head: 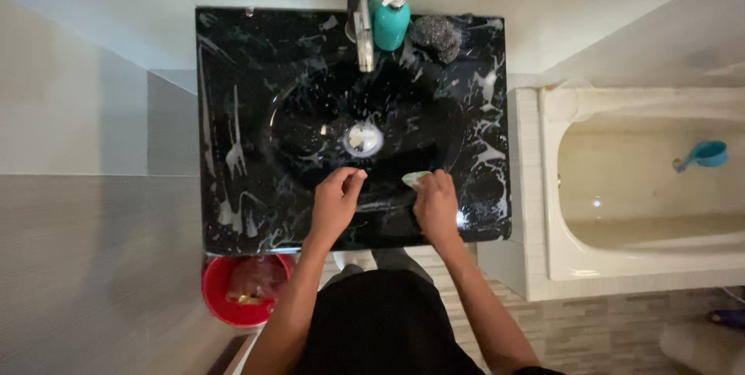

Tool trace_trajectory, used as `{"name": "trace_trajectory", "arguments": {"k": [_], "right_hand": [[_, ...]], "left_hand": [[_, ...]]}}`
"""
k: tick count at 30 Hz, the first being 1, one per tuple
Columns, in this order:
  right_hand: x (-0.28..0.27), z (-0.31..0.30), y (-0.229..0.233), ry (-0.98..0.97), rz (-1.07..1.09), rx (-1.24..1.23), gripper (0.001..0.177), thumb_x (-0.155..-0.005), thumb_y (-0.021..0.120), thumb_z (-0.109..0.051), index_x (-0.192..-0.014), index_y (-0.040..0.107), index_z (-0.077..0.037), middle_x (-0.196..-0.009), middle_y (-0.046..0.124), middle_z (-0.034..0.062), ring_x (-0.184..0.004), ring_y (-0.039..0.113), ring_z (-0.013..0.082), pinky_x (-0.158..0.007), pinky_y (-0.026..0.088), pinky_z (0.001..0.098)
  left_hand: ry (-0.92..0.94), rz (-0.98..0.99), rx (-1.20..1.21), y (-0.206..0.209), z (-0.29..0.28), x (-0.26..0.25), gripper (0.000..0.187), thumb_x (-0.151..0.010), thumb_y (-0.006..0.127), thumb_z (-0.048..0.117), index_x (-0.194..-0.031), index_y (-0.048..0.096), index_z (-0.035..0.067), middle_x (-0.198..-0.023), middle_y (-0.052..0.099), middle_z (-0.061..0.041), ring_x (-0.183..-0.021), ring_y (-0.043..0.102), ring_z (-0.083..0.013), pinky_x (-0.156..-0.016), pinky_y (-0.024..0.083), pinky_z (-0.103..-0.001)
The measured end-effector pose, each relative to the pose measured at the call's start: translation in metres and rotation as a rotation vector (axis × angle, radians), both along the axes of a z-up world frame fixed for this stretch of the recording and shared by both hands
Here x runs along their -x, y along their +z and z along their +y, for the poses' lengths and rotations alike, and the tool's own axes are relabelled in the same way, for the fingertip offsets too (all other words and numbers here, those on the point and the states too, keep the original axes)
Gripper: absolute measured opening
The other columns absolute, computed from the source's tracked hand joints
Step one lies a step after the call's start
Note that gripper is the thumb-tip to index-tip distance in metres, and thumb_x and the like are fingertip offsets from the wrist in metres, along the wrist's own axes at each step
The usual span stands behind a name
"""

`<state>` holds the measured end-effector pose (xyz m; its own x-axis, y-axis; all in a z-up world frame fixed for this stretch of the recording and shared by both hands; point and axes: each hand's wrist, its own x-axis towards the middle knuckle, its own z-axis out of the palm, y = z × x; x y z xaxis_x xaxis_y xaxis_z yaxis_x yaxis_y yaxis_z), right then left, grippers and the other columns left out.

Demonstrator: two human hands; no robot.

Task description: The person scrubs a black marble bathroom sink using a yellow sponge. They clean the basin, faucet, and surrounding countertop, moving a soap dispenser to reach the area underneath it.

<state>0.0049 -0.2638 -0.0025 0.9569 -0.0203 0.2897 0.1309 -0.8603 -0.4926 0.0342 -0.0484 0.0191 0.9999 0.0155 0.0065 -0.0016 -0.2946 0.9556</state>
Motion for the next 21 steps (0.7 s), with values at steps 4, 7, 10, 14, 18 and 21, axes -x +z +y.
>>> {"name": "trace_trajectory", "arguments": {"k": [4, 7, 10, 14, 18, 21], "right_hand": [[0.030, 0.040, 0.003, -0.013, 0.006, -0.105, 0.002, -0.088, 0.068, 0.000, -0.090, 0.069, -0.001, -0.087, 0.059, 0.0172, -0.087, 0.058, 0.0396, -0.081, 0.047, 0.0488], [0.047, 0.061, 0.007, -0.069, 0.054, -0.188, 0.008, -0.090, 0.071, -0.004, -0.098, 0.074, -0.001, -0.090, 0.060, 0.0185, -0.087, 0.061, 0.0385, -0.079, 0.049, 0.0456], [0.058, 0.074, 0.011, -0.109, 0.125, -0.363, 0.017, -0.091, 0.070, -0.002, -0.107, 0.076, -0.001, -0.099, 0.064, 0.0167, -0.090, 0.067, 0.0327, -0.081, 0.053, 0.0391], [0.070, 0.087, 0.006, -0.084, 0.256, -0.726, 0.023, -0.092, 0.067, 0.002, -0.114, 0.072, 0.000, -0.111, 0.065, 0.0119, -0.098, 0.071, 0.0223, -0.085, 0.058, 0.0299], [0.077, 0.090, -0.003, -0.041, 0.309, -0.924, 0.026, -0.094, 0.066, 0.002, -0.120, 0.068, 0.000, -0.113, 0.072, 0.0103, -0.105, 0.071, 0.0189, -0.092, 0.057, 0.0279], [0.083, 0.085, 0.001, -0.066, 0.298, -0.676, 0.025, -0.091, 0.069, 0.001, -0.115, 0.070, -0.001, -0.110, 0.068, 0.0095, -0.096, 0.075, 0.0195, -0.083, 0.059, 0.0293]], "left_hand": [[-0.069, 0.039, 0.012, -0.004, 0.015, 0.032, 0.024, -0.099, 0.068, 0.024, -0.101, 0.071, 0.000, -0.081, 0.067, -0.011, -0.065, 0.062, -0.0192, -0.061, 0.050, -0.034], [-0.123, 0.055, -0.021, -0.013, 0.026, 0.054, 0.023, -0.100, 0.067, 0.025, -0.105, 0.071, 0.002, -0.090, 0.069, -0.011, -0.072, 0.066, -0.0194, -0.065, 0.053, -0.035], [-0.144, 0.153, 0.010, -0.025, 0.031, 0.074, 0.027, -0.101, 0.066, 0.027, -0.115, 0.069, 0.004, -0.099, 0.073, -0.012, -0.078, 0.069, -0.0205, -0.070, 0.056, -0.035], [-0.104, 0.247, 0.179, -0.039, 0.022, 0.088, 0.038, -0.102, 0.065, 0.026, -0.133, 0.057, 0.006, -0.114, 0.073, -0.013, -0.095, 0.071, -0.0198, -0.080, 0.057, -0.035], [-0.031, 0.184, 0.203, -0.043, 0.014, 0.091, 0.044, -0.097, 0.068, 0.017, -0.138, 0.057, 0.006, -0.121, 0.070, -0.013, -0.091, 0.072, -0.0251, -0.081, 0.059, -0.039], [-0.134, 0.150, -0.028, -0.039, 0.014, 0.090, 0.037, -0.097, 0.068, 0.012, -0.133, 0.059, 0.005, -0.126, 0.058, -0.015, -0.093, 0.068, -0.0271, -0.078, 0.058, -0.040]]}}
